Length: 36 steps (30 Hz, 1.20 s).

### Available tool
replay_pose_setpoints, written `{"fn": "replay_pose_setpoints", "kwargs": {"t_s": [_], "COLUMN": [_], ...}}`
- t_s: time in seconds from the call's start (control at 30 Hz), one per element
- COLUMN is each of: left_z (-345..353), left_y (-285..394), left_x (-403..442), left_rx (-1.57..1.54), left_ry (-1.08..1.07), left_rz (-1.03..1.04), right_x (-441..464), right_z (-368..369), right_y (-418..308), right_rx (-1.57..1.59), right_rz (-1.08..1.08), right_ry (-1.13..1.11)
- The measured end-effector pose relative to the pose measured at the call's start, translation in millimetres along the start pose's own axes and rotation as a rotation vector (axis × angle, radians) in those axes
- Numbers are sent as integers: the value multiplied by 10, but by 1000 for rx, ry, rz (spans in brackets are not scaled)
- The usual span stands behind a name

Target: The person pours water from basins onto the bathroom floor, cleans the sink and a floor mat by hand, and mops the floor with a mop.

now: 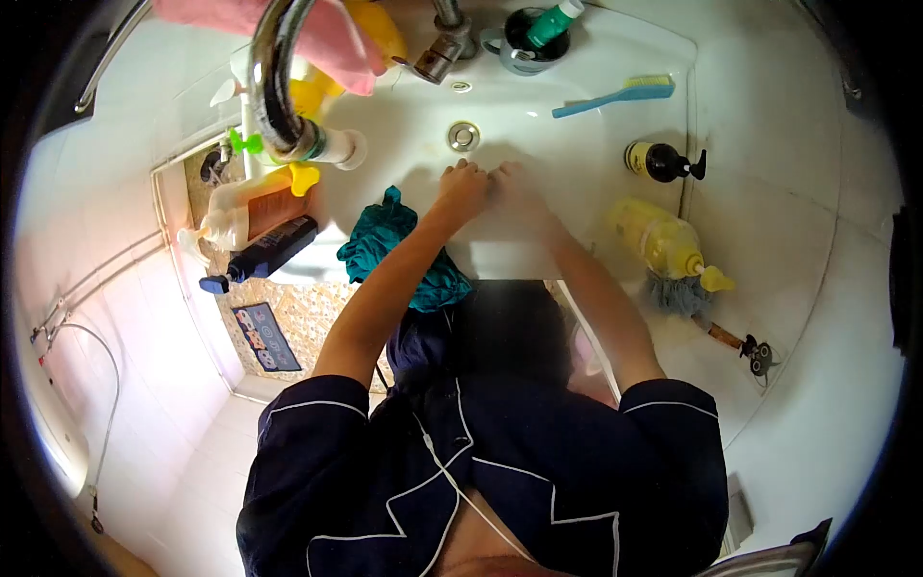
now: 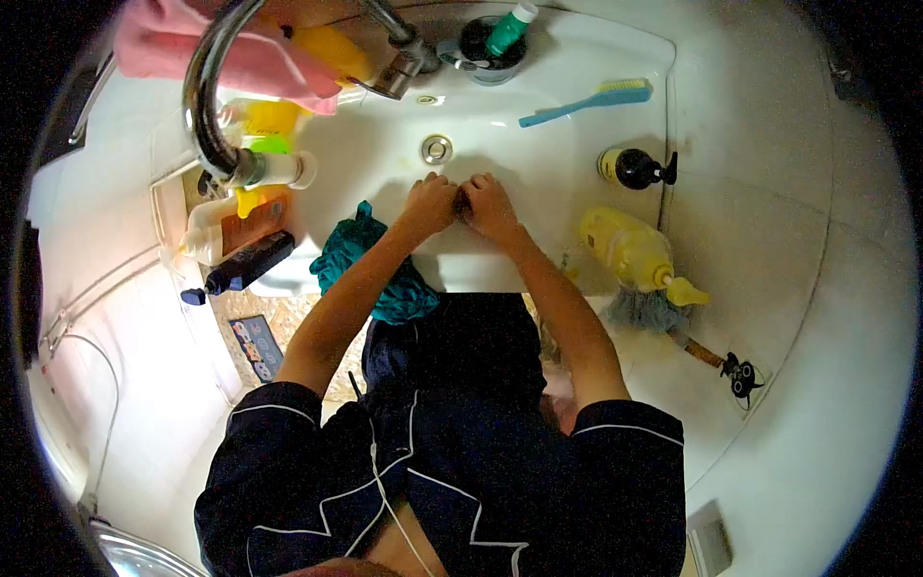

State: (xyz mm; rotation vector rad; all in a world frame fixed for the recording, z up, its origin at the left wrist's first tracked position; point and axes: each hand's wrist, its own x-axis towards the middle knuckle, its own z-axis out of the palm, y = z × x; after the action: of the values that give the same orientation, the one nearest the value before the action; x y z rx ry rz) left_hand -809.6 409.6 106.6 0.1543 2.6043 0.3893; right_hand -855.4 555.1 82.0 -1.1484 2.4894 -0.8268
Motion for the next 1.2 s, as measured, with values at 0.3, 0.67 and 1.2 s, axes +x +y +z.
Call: {"fn": "replay_pose_setpoints", "kwargs": {"t_s": [0.3,0.67,1.2], "left_z": [62,-187,-203], "left_y": [-349,-430,-878], "left_x": [130,180,-293], "left_rx": [-143,-449,180], "left_ry": [478,275,158], "left_rz": [-169,-158,-253], "right_x": [360,117,784], "right_z": [354,-17,975], "right_y": [-33,-316,-711], "right_rx": [-182,-33,566], "right_rz": [100,153,87], "right_ry": [122,222,239]}}
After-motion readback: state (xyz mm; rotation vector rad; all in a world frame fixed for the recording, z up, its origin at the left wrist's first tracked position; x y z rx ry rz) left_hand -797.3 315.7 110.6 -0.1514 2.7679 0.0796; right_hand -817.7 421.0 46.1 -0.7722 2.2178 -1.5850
